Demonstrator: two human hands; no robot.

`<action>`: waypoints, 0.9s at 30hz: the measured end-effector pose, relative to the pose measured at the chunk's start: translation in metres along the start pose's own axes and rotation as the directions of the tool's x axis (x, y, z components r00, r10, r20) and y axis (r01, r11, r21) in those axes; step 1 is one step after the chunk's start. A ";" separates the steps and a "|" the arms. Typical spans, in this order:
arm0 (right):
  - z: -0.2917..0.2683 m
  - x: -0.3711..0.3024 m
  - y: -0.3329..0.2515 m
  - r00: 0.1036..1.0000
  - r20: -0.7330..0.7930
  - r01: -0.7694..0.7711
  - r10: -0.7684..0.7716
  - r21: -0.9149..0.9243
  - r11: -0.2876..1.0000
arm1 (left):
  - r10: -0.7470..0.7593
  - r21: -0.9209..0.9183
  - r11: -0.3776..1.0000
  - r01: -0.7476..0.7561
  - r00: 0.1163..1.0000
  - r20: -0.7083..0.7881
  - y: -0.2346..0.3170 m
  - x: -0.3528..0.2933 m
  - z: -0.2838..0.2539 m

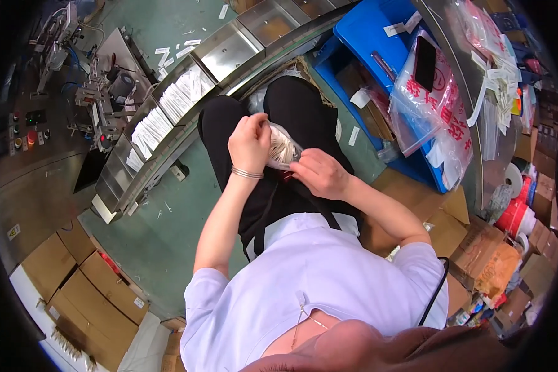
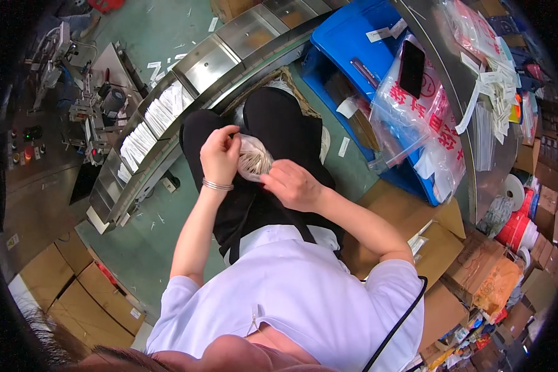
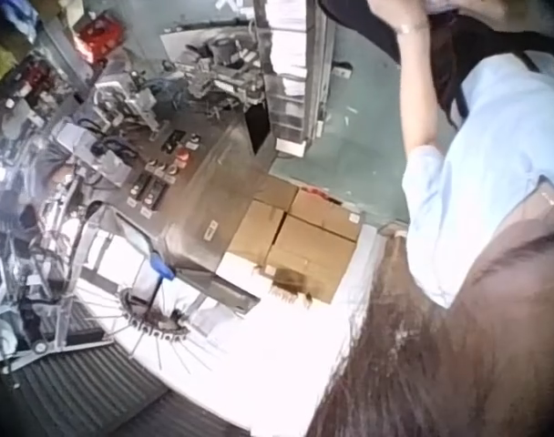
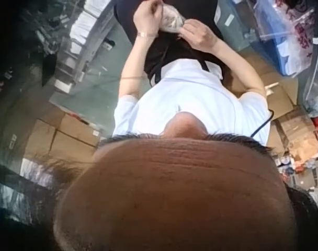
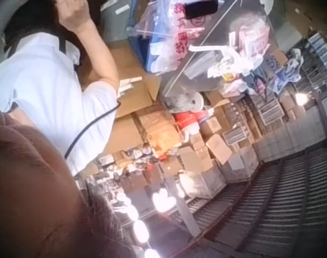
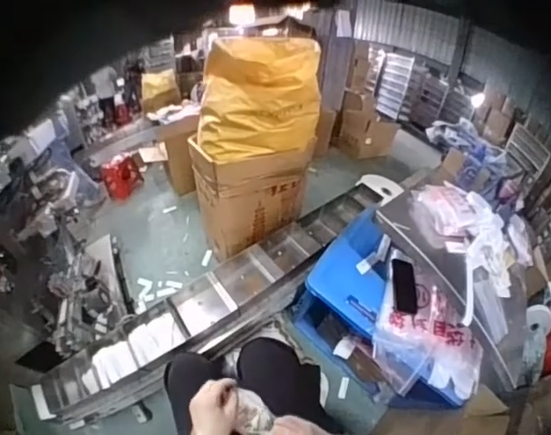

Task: Manually packaging small white products into plastic bags at a factory production line.

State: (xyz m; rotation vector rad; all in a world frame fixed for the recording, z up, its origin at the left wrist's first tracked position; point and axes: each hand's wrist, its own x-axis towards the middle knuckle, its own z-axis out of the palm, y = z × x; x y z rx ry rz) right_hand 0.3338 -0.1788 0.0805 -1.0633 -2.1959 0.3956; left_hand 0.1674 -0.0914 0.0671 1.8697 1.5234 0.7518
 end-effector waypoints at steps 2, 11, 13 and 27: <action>0.005 0.005 0.000 0.996 -0.004 -0.087 0.087 0.012 0.996 | -0.024 -0.036 0.999 0.024 1.000 -0.001 -0.004 0.014 -0.002; 0.039 0.014 0.005 0.899 -0.257 -0.388 0.354 -0.096 0.917 | -0.030 0.156 0.988 0.015 0.995 0.098 -0.031 0.059 -0.001; 0.047 0.007 0.003 0.869 -0.274 -0.429 0.413 -0.001 0.903 | -0.012 0.140 0.990 0.001 0.996 0.083 -0.031 0.054 0.006; 0.052 -0.013 -0.018 0.709 -0.435 -0.530 0.555 0.190 0.826 | -0.116 -0.038 0.993 0.115 0.993 -0.027 -0.008 0.055 0.046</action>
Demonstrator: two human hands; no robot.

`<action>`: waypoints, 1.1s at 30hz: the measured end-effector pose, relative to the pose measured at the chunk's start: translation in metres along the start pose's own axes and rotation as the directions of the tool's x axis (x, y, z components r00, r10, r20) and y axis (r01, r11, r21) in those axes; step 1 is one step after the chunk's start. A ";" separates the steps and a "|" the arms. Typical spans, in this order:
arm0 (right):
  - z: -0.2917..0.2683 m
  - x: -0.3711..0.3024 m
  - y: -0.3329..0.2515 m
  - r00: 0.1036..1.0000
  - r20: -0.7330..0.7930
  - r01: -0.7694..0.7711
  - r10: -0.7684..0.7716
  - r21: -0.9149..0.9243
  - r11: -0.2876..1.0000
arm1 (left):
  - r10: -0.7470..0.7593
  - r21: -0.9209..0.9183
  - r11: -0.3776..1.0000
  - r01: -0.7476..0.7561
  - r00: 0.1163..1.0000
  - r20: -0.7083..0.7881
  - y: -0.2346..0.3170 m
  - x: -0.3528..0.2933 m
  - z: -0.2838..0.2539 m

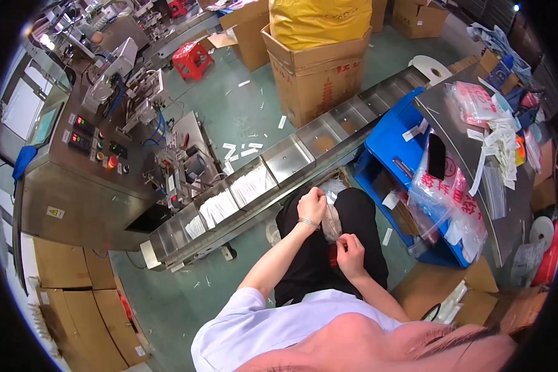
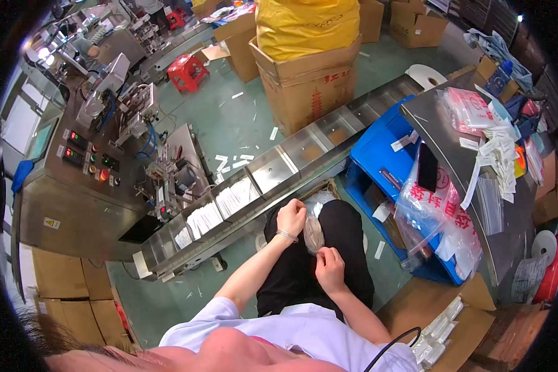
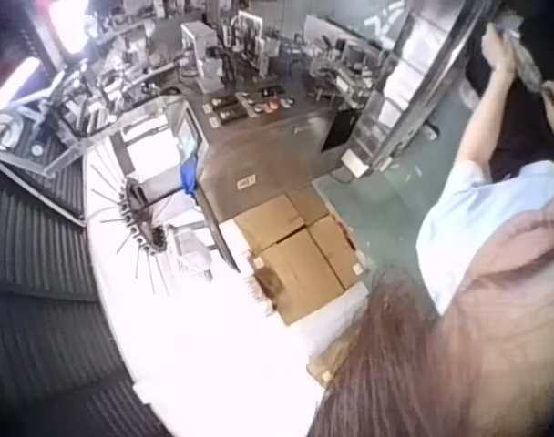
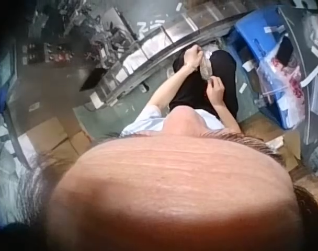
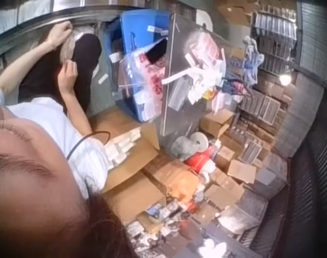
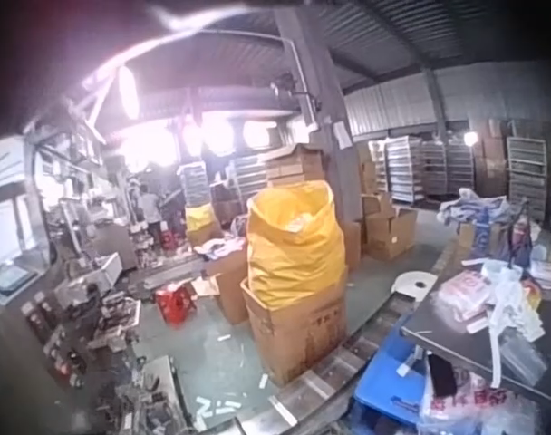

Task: Manually packaging small white products into plastic bags at a factory production line.

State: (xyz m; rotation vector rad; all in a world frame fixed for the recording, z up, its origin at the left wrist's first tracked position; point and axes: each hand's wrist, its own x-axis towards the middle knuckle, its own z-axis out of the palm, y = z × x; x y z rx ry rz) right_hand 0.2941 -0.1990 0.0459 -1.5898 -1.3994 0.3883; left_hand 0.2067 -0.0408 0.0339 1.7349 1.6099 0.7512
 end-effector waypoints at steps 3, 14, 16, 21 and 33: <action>0.002 0.006 0.001 1.000 -0.011 -0.020 0.020 -0.010 1.000 | 0.089 0.008 0.996 -0.089 0.994 -0.061 0.008 0.005 0.006; 0.007 0.015 0.003 0.935 0.040 -0.354 0.352 0.132 0.926 | 0.240 -0.030 0.971 -0.239 0.969 0.061 -0.006 0.021 -0.001; 0.006 0.012 0.004 0.967 0.074 -0.234 0.242 -0.107 0.966 | 0.179 -0.117 0.978 -0.172 0.982 0.056 -0.008 0.001 -0.004; -0.007 0.032 0.004 0.947 0.098 -0.294 0.306 -0.125 0.948 | -0.472 -0.703 0.362 0.612 0.771 0.427 0.001 -0.098 -0.009; -0.014 0.052 -0.007 0.878 0.360 -0.211 0.316 -0.301 0.930 | 0.103 -0.409 -0.692 0.594 0.643 0.759 -0.001 -0.135 0.025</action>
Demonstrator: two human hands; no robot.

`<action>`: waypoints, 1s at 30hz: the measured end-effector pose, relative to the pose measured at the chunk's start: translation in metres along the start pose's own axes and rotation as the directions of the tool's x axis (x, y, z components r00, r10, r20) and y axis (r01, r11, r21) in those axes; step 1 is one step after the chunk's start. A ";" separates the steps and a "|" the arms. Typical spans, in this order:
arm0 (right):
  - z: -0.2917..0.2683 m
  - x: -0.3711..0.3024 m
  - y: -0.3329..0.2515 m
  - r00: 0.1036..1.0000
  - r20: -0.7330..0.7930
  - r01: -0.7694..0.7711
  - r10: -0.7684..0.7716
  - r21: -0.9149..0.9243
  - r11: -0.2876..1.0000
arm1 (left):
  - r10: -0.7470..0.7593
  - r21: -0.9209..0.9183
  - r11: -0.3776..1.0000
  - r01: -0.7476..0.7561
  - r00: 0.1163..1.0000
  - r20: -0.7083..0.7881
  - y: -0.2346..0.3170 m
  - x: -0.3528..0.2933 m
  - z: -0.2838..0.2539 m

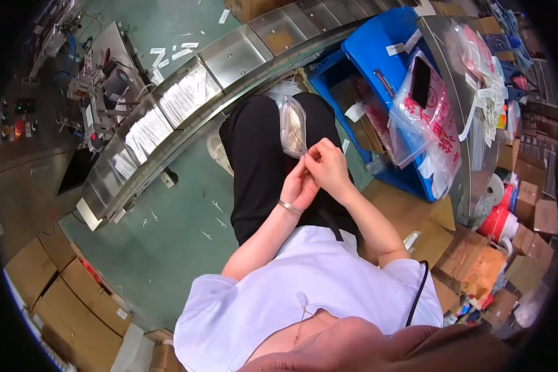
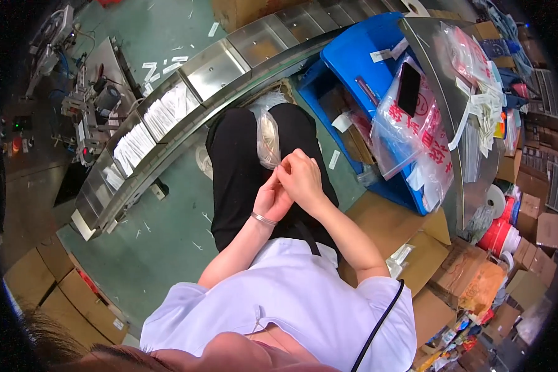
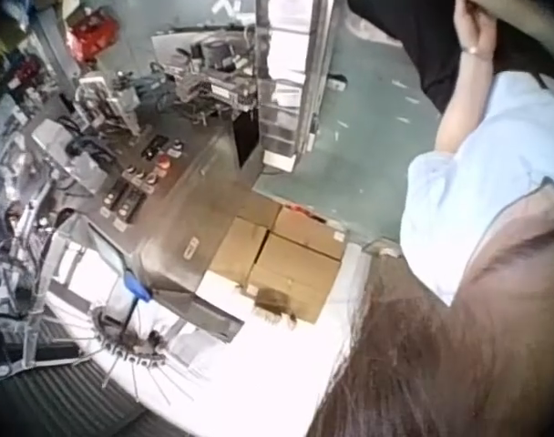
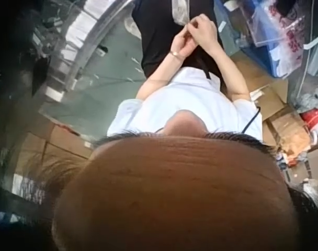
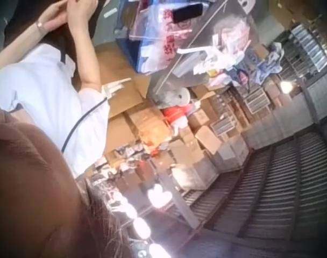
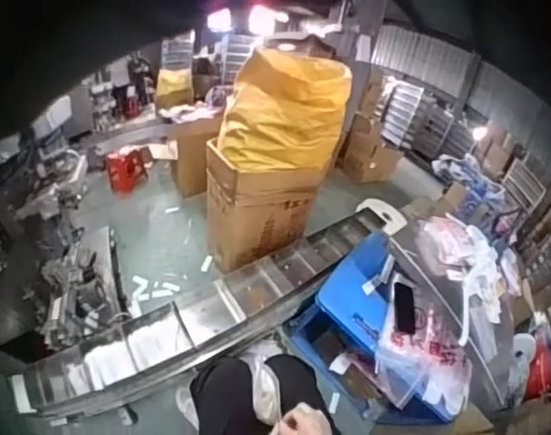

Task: Manually packaging small white products into plastic bags at a factory production line.

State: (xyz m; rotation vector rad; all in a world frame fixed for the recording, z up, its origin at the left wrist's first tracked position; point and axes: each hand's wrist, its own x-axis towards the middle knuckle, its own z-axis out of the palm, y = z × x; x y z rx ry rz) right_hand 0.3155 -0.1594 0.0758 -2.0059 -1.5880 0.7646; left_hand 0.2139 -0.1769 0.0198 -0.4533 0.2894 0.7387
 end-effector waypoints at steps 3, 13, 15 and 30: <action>-0.001 -0.002 0.003 0.999 -0.010 0.046 -0.047 -0.027 0.999 | 0.035 0.053 0.998 -0.034 0.999 -0.023 -0.003 0.004 -0.010; 0.007 0.022 0.004 0.997 0.045 -0.066 0.061 0.109 0.992 | 0.130 0.156 0.981 -0.113 0.987 -0.099 -0.007 0.007 -0.010; 0.007 0.028 0.004 0.999 0.029 -0.020 0.018 0.070 0.997 | 0.121 0.146 0.983 -0.111 0.990 -0.065 -0.007 0.007 -0.009; 0.011 0.042 0.023 0.945 0.077 -0.321 0.317 0.385 0.865 | 0.058 0.144 0.988 -0.054 0.998 -0.024 0.007 0.032 -0.013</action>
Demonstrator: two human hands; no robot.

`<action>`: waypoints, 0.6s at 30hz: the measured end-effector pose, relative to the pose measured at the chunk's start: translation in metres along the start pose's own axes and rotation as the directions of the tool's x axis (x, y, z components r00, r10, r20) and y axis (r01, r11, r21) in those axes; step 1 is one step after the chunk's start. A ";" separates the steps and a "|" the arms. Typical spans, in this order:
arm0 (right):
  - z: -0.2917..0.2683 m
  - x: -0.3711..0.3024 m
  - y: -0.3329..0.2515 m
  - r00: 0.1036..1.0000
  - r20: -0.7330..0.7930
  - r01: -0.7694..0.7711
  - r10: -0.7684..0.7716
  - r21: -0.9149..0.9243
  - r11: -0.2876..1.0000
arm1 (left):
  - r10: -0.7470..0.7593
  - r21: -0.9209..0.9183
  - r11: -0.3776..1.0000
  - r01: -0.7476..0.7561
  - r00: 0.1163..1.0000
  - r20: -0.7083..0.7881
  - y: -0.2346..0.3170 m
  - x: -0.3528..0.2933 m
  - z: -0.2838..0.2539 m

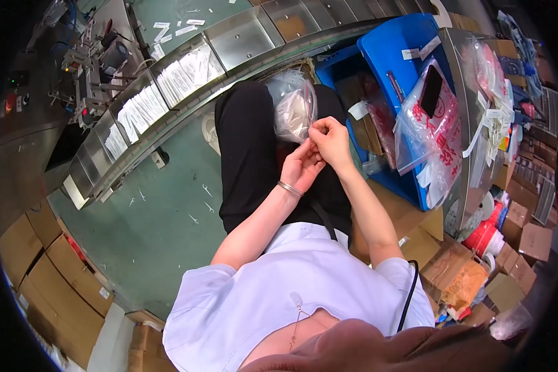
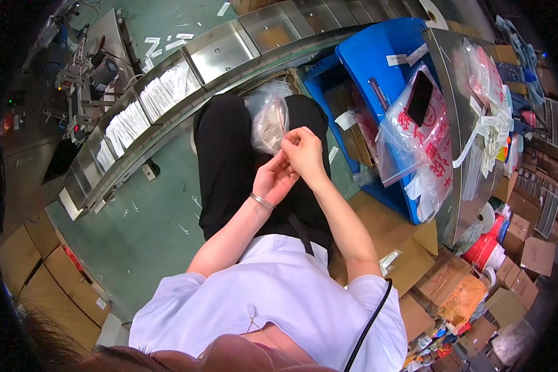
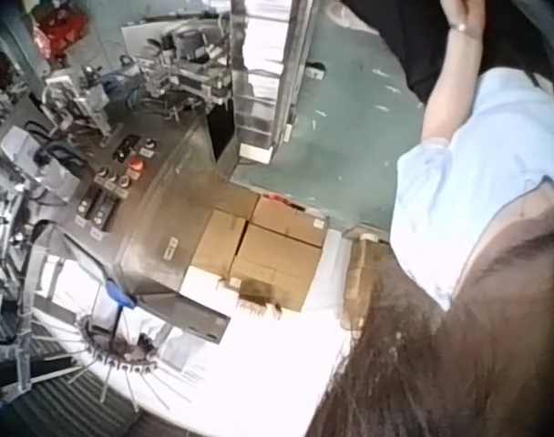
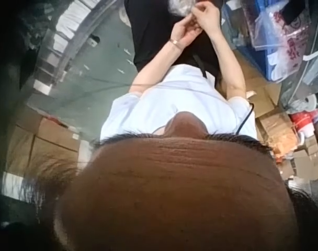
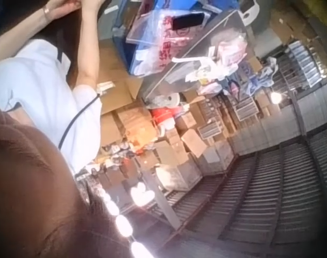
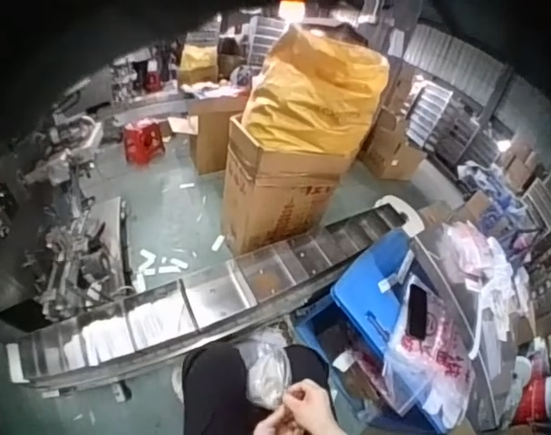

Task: Manually packaging small white products into plastic bags at a factory production line.

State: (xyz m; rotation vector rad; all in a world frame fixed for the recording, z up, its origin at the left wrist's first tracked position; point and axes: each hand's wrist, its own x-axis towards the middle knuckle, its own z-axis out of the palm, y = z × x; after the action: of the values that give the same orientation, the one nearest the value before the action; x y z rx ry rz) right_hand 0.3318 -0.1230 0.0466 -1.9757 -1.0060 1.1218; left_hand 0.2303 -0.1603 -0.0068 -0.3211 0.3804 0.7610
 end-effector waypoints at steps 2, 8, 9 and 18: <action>0.003 0.002 0.003 0.999 0.004 0.033 -0.033 -0.014 0.999 | -0.027 -0.001 1.000 0.027 0.999 -0.043 0.002 0.000 0.002; 0.006 -0.005 0.008 0.983 0.031 0.181 -0.179 -0.144 0.973 | 0.005 -0.016 1.000 -0.008 0.981 -0.192 -0.008 -0.010 0.012; 0.006 -0.004 0.009 0.983 0.034 0.182 -0.179 -0.146 0.972 | -0.009 -0.061 0.998 -0.003 0.982 -0.191 -0.012 -0.012 0.011; 0.008 0.006 0.002 0.998 -0.008 0.059 -0.061 -0.157 0.986 | -0.020 -0.147 0.989 -0.005 0.986 -0.168 -0.020 -0.013 0.003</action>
State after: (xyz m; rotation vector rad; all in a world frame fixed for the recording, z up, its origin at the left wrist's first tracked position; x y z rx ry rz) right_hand 0.3276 -0.1175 0.0385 -2.0576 -1.1701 1.0239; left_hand 0.2365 -0.1805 0.0048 -0.5279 0.4833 0.7579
